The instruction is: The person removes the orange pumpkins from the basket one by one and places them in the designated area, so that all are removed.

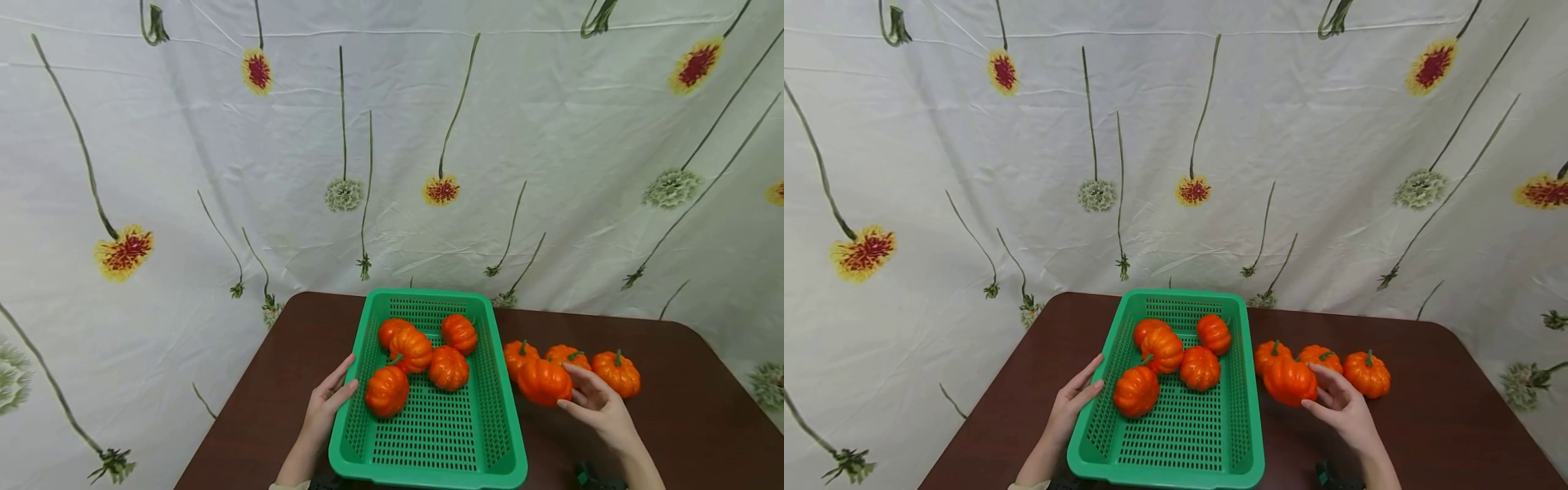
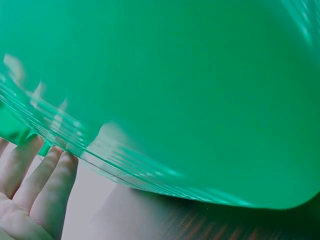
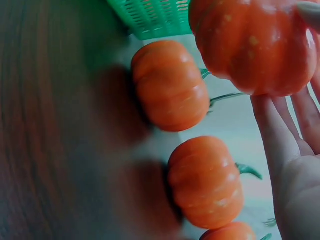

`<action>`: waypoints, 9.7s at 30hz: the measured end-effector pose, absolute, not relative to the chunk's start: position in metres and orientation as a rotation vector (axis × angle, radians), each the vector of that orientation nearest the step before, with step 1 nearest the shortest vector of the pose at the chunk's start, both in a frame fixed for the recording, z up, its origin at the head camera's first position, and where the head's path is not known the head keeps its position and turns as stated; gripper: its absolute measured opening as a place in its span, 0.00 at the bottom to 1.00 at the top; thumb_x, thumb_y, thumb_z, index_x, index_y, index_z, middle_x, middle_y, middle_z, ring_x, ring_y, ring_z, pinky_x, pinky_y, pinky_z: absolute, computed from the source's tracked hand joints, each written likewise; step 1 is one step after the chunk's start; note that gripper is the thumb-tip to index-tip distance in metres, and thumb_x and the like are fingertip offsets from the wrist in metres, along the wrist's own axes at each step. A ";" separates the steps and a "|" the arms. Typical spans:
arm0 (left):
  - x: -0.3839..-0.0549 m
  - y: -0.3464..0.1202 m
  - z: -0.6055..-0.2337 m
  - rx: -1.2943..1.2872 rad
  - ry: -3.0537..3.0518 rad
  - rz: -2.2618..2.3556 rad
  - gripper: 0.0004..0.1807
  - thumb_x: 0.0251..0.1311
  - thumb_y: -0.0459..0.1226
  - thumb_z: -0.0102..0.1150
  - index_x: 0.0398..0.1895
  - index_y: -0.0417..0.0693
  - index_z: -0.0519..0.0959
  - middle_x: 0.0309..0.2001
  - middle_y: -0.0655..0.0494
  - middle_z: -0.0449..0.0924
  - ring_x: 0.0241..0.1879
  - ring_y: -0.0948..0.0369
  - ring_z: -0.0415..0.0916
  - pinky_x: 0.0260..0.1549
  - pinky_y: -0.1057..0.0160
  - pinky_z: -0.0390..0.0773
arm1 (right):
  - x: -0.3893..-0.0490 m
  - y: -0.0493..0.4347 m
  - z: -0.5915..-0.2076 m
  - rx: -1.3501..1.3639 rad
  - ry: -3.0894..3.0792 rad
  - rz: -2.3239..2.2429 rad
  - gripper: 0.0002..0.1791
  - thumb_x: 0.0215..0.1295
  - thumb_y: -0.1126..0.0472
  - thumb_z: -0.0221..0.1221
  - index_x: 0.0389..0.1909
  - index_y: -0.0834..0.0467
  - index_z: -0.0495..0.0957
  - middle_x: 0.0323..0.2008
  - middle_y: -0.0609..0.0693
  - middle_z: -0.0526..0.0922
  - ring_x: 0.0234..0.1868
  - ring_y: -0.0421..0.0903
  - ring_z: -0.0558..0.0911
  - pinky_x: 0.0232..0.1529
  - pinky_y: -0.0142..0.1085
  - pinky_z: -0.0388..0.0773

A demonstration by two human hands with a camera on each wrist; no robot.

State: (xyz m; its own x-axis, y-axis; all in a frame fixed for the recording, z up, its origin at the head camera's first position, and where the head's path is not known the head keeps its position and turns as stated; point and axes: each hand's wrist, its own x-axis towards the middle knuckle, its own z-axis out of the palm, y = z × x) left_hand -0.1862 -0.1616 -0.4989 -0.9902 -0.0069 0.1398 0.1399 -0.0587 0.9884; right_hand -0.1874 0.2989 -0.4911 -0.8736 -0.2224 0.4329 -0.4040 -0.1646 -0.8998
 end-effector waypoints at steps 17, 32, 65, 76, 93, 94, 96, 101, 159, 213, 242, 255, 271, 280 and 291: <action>-0.186 -0.162 -0.499 -0.143 -2.078 -2.210 0.27 0.63 0.35 0.56 0.67 0.47 0.66 0.67 0.55 0.63 0.65 0.69 0.57 0.51 0.70 0.69 | -0.193 0.296 -0.511 0.697 -2.197 1.876 0.30 0.50 0.82 0.60 0.57 0.77 0.64 0.54 0.41 0.75 0.55 0.32 0.73 0.50 0.23 0.70; -0.186 -0.161 -0.498 -0.154 -2.087 -2.191 0.27 0.63 0.35 0.55 0.67 0.46 0.67 0.66 0.55 0.63 0.66 0.65 0.56 0.52 0.72 0.66 | -0.187 0.295 -0.507 0.611 -2.412 1.691 0.19 0.57 0.73 0.62 0.51 0.65 0.74 0.54 0.55 0.74 0.52 0.31 0.73 0.49 0.23 0.68; -0.186 -0.162 -0.498 -0.173 -2.096 -2.179 0.27 0.64 0.35 0.55 0.67 0.45 0.66 0.67 0.53 0.62 0.61 0.77 0.58 0.53 0.74 0.65 | -0.184 0.301 -0.498 0.537 -2.652 1.766 0.41 0.52 0.68 0.67 0.65 0.73 0.56 0.61 0.73 0.60 0.52 0.24 0.68 0.47 0.28 0.72; -0.187 -0.162 -0.500 -0.180 -2.099 -2.178 0.28 0.64 0.36 0.55 0.68 0.45 0.65 0.67 0.54 0.62 0.62 0.77 0.58 0.52 0.73 0.66 | -0.186 0.285 -0.440 0.382 -2.632 1.607 0.33 0.65 0.58 0.59 0.67 0.62 0.58 0.64 0.61 0.63 0.60 0.54 0.69 0.46 0.28 0.73; -0.186 -0.162 -0.498 -0.145 -2.097 -2.192 0.27 0.64 0.36 0.55 0.67 0.46 0.66 0.67 0.54 0.63 0.60 0.75 0.62 0.51 0.71 0.68 | -0.230 0.215 -0.374 0.777 -2.484 1.722 0.31 0.62 0.63 0.62 0.65 0.59 0.63 0.61 0.61 0.68 0.58 0.52 0.72 0.55 0.43 0.71; -0.186 -0.162 -0.498 -0.149 -2.095 -2.192 0.27 0.64 0.36 0.55 0.67 0.46 0.66 0.67 0.54 0.63 0.60 0.75 0.62 0.51 0.71 0.68 | -0.232 0.209 -0.372 0.797 -2.486 1.738 0.32 0.61 0.63 0.62 0.65 0.60 0.63 0.61 0.61 0.68 0.59 0.56 0.71 0.56 0.47 0.69; -0.186 -0.162 -0.498 -0.152 -2.090 -2.195 0.27 0.64 0.35 0.55 0.67 0.46 0.66 0.67 0.54 0.62 0.60 0.75 0.61 0.51 0.71 0.68 | -0.237 0.196 -0.368 0.841 -2.491 1.775 0.32 0.60 0.62 0.63 0.65 0.60 0.63 0.63 0.61 0.66 0.61 0.61 0.68 0.58 0.53 0.65; -0.186 -0.162 -0.498 -0.148 -2.077 -2.214 0.28 0.64 0.35 0.55 0.67 0.45 0.66 0.67 0.54 0.62 0.60 0.75 0.61 0.51 0.71 0.68 | -0.249 0.167 -0.364 0.930 -2.508 1.798 0.32 0.59 0.62 0.64 0.64 0.58 0.65 0.63 0.61 0.66 0.62 0.59 0.67 0.58 0.58 0.62; -0.186 -0.162 -0.500 -0.242 -2.068 -2.153 0.27 0.64 0.34 0.54 0.67 0.40 0.65 0.67 0.45 0.61 0.62 0.73 0.59 0.50 0.70 0.70 | -0.272 0.083 -0.435 0.939 -2.965 1.579 0.36 0.47 0.69 0.70 0.59 0.65 0.69 0.57 0.59 0.72 0.60 0.59 0.69 0.58 0.50 0.65; -0.186 -0.161 -0.498 -0.229 -2.080 -2.165 0.27 0.65 0.34 0.53 0.67 0.42 0.65 0.68 0.47 0.60 0.62 0.75 0.59 0.51 0.72 0.68 | -0.262 0.073 -0.436 1.229 -3.052 1.269 0.42 0.47 0.54 0.72 0.64 0.58 0.66 0.58 0.47 0.71 0.58 0.47 0.70 0.56 0.43 0.68; -0.187 -0.162 -0.500 -0.174 -2.102 -2.175 0.28 0.64 0.35 0.54 0.68 0.45 0.64 0.68 0.52 0.61 0.61 0.78 0.58 0.51 0.74 0.66 | -0.227 0.143 -0.393 1.137 -2.430 1.895 0.39 0.55 0.65 0.66 0.68 0.56 0.61 0.60 0.56 0.67 0.56 0.47 0.72 0.52 0.40 0.73; -0.186 -0.160 -0.496 -0.160 -2.153 -2.109 0.27 0.65 0.37 0.53 0.68 0.46 0.65 0.68 0.50 0.61 0.68 0.55 0.53 0.51 0.71 0.68 | -0.210 0.196 -0.403 1.040 -2.082 1.969 0.38 0.54 0.80 0.59 0.66 0.69 0.54 0.57 0.49 0.70 0.49 0.42 0.76 0.43 0.35 0.77; -0.184 -0.160 -0.495 -0.176 -2.137 -2.133 0.26 0.66 0.35 0.52 0.68 0.45 0.65 0.68 0.51 0.61 0.66 0.63 0.56 0.52 0.72 0.66 | -0.184 0.256 -0.435 0.670 -2.105 2.024 0.44 0.56 0.81 0.56 0.71 0.58 0.50 0.61 0.45 0.61 0.55 0.35 0.73 0.46 0.29 0.75; -0.184 -0.160 -0.496 -0.170 -2.138 -2.143 0.27 0.66 0.36 0.52 0.68 0.45 0.64 0.68 0.52 0.60 0.68 0.56 0.52 0.52 0.73 0.66 | -0.171 0.277 -0.463 0.435 -2.100 1.934 0.44 0.53 0.82 0.58 0.70 0.57 0.53 0.59 0.42 0.61 0.52 0.31 0.73 0.44 0.24 0.73; -0.183 -0.160 -0.494 -0.191 -2.132 -2.145 0.27 0.66 0.35 0.52 0.69 0.44 0.64 0.68 0.50 0.60 0.68 0.55 0.51 0.52 0.74 0.65 | -0.162 0.298 -0.496 0.243 -1.969 2.044 0.45 0.52 0.83 0.58 0.67 0.52 0.53 0.56 0.39 0.61 0.50 0.27 0.72 0.41 0.22 0.73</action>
